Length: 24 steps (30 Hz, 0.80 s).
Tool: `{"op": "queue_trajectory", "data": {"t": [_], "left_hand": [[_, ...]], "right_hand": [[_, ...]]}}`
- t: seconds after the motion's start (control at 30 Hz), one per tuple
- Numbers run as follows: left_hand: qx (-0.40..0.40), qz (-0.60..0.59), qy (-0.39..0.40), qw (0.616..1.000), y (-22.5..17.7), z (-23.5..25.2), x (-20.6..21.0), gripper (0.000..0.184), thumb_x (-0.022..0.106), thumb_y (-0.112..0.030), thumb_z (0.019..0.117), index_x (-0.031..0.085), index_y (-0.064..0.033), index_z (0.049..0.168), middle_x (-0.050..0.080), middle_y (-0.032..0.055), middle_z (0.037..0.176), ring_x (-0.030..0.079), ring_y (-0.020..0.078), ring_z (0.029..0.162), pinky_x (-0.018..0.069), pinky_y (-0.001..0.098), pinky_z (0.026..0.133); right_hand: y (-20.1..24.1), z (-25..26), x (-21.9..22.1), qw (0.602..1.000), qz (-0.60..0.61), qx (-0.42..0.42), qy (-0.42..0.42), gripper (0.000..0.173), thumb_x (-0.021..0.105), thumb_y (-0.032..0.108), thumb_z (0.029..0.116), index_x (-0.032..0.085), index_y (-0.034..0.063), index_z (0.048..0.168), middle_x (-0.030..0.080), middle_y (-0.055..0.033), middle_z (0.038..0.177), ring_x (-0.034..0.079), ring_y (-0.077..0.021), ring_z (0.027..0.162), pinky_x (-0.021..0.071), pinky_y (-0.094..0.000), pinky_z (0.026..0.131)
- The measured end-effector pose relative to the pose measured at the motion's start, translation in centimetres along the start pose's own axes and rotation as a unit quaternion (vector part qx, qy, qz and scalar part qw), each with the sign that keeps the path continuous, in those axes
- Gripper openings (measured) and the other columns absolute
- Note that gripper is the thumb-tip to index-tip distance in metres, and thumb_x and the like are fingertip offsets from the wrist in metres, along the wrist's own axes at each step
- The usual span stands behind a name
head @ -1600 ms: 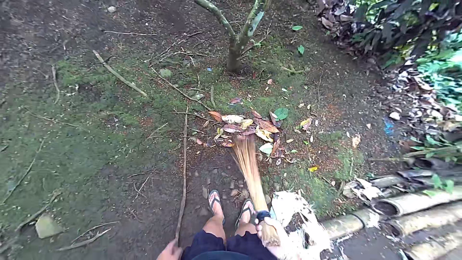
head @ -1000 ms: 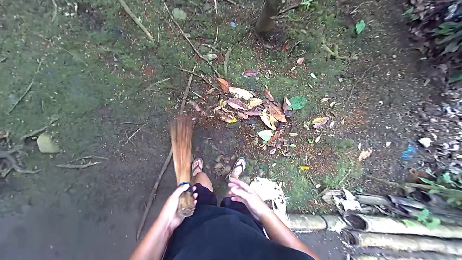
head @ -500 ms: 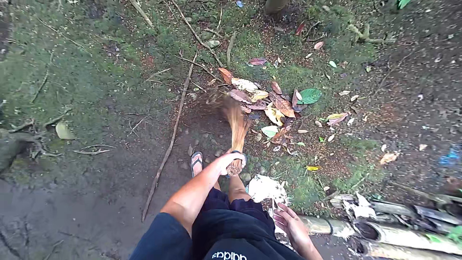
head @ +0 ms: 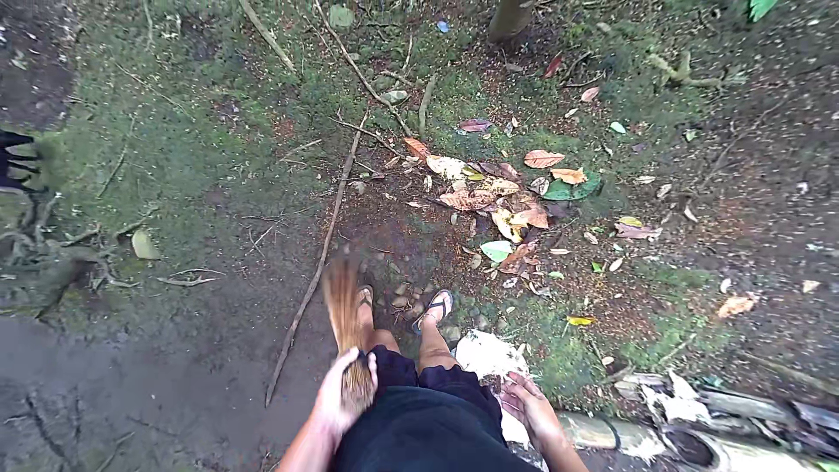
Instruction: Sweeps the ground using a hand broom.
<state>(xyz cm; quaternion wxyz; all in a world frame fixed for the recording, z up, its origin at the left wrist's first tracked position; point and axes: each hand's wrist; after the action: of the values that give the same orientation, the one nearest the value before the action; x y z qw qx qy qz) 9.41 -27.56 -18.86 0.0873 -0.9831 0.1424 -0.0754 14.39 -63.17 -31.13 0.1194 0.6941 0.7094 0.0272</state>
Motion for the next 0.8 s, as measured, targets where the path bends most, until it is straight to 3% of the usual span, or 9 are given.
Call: {"op": "queue_trajectory", "data": {"t": [0.07, 0.17, 0.3, 0.37, 0.43, 0.53, 0.6, 0.7, 0.8], "left_hand": [[0.043, -0.079, -0.019, 0.996, -2.1, 5.2, 2.6, 0.021, 0.044, -0.028, 0.106, 0.051, -0.009, 0.111, 0.066, 0.0093, 0.088, 0.07, 0.0162, 0.072, 0.0615, 0.029, 0.062], [0.095, -0.134, 0.002, 0.986, -5.9, 13.0, 8.0, 0.022, 0.047, -0.027, 0.105, 0.048, -0.0103, 0.12, 0.063, 0.0097, 0.096, 0.068, 0.0166, 0.077, 0.061, 0.0294, 0.065], [0.045, 0.028, 0.067, 0.996, -7.5, 17.4, 13.9, 0.025, 0.052, -0.027, 0.1026, 0.049, -0.0086, 0.119, 0.062, 0.0107, 0.089, 0.066, 0.0183, 0.068, 0.0595, 0.0301, 0.059], [0.024, 0.155, 0.13, 0.979, -7.5, 17.2, 12.0, 0.037, 0.05, -0.024, 0.1045, 0.043, -0.0156, 0.139, 0.062, 0.0112, 0.094, 0.065, 0.0197, 0.071, 0.0576, 0.0323, 0.061], [0.029, 0.249, 0.168, 0.953, -7.8, 14.7, 8.7, 0.064, 0.05, -0.019, 0.1036, 0.02, -0.0275, 0.159, 0.063, 0.0132, 0.098, 0.065, 0.0214, 0.071, 0.0574, 0.0339, 0.059], [0.033, 0.303, 0.159, 0.939, -7.7, 7.5, 4.0, 0.089, 0.055, -0.012, 0.0986, -0.001, -0.0351, 0.164, 0.063, 0.0151, 0.102, 0.066, 0.0248, 0.071, 0.0589, 0.0381, 0.058], [0.036, 0.274, 0.13, 0.952, -6.8, 3.1, 1.7, 0.092, 0.056, -0.011, 0.0968, -0.002, -0.0365, 0.164, 0.064, 0.0158, 0.103, 0.068, 0.0254, 0.072, 0.0594, 0.038, 0.058], [0.052, 0.155, 0.067, 0.984, -5.4, 0.4, 0.0, 0.073, 0.045, -0.017, 0.1067, 0.002, -0.0356, 0.163, 0.064, 0.0163, 0.099, 0.069, 0.0258, 0.071, 0.0596, 0.0361, 0.056], [0.077, 0.027, -0.017, 0.997, -6.3, 3.5, 1.7, 0.044, 0.044, -0.027, 0.1093, 0.03, -0.0229, 0.151, 0.063, 0.0136, 0.094, 0.068, 0.0229, 0.071, 0.0596, 0.0348, 0.058]], "right_hand": [[-0.5, -0.3, -0.4, 1.0, -0.006, 0.009, -0.01, 0.043, 0.052, 0.011, 0.105, 0.046, 0.0019, 0.146, 0.063, -0.0198, 0.115, 0.066, -0.0236, 0.088, 0.0563, -0.0388, 0.075], [-1.7, -1.1, -1.3, 1.0, -0.012, 0.019, -0.015, 0.043, 0.051, 0.01, 0.1048, 0.045, 0.0022, 0.147, 0.062, -0.0201, 0.116, 0.066, -0.0231, 0.088, 0.0562, -0.0381, 0.075], [-3.0, -1.7, -2.4, 0.999, -0.017, 0.033, -0.026, 0.044, 0.052, 0.01, 0.1041, 0.045, 0.0022, 0.147, 0.062, -0.0195, 0.116, 0.066, -0.0234, 0.089, 0.0564, -0.0386, 0.076], [-3.0, -1.6, -2.4, 0.998, -0.03, 0.042, -0.028, 0.044, 0.053, 0.01, 0.1043, 0.045, 0.0022, 0.147, 0.062, -0.0206, 0.118, 0.066, -0.0244, 0.091, 0.056, -0.0399, 0.078], [-2.5, -1.0, -2.0, 0.998, -0.036, 0.041, -0.025, 0.044, 0.053, 0.011, 0.1043, 0.045, 0.0024, 0.147, 0.062, -0.0201, 0.118, 0.066, -0.0241, 0.091, 0.0563, -0.0396, 0.077], [-1.4, -0.2, -0.9, 0.999, -0.04, 0.024, -0.016, 0.044, 0.052, 0.011, 0.1048, 0.044, 0.0032, 0.147, 0.062, -0.0192, 0.116, 0.066, -0.0236, 0.089, 0.0567, -0.0392, 0.076], [-0.6, -0.1, 0.1, 0.999, -0.026, 0.008, -0.017, 0.044, 0.053, 0.012, 0.1038, 0.046, 0.0029, 0.146, 0.064, -0.0182, 0.113, 0.067, -0.0234, 0.087, 0.0575, -0.039, 0.074], [0.7, -0.6, 2.0, 1.0, -0.017, 0.003, -0.012, 0.043, 0.053, 0.012, 0.1044, 0.046, 0.0025, 0.146, 0.064, -0.0178, 0.112, 0.067, -0.0225, 0.086, 0.0567, -0.0378, 0.074], [1.4, -1.0, 3.4, 1.0, -0.015, 0.011, -0.017, 0.043, 0.053, 0.012, 0.1044, 0.046, 0.0028, 0.146, 0.064, -0.0183, 0.113, 0.067, -0.0232, 0.087, 0.0565, -0.0381, 0.074]]}}
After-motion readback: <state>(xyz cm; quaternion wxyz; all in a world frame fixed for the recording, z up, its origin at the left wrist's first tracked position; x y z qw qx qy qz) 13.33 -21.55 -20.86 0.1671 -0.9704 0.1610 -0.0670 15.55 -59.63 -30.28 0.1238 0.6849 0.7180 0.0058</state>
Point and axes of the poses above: each hand's wrist, its own z-axis towards the middle knuckle, its own x-axis out of the palm, y = z × x
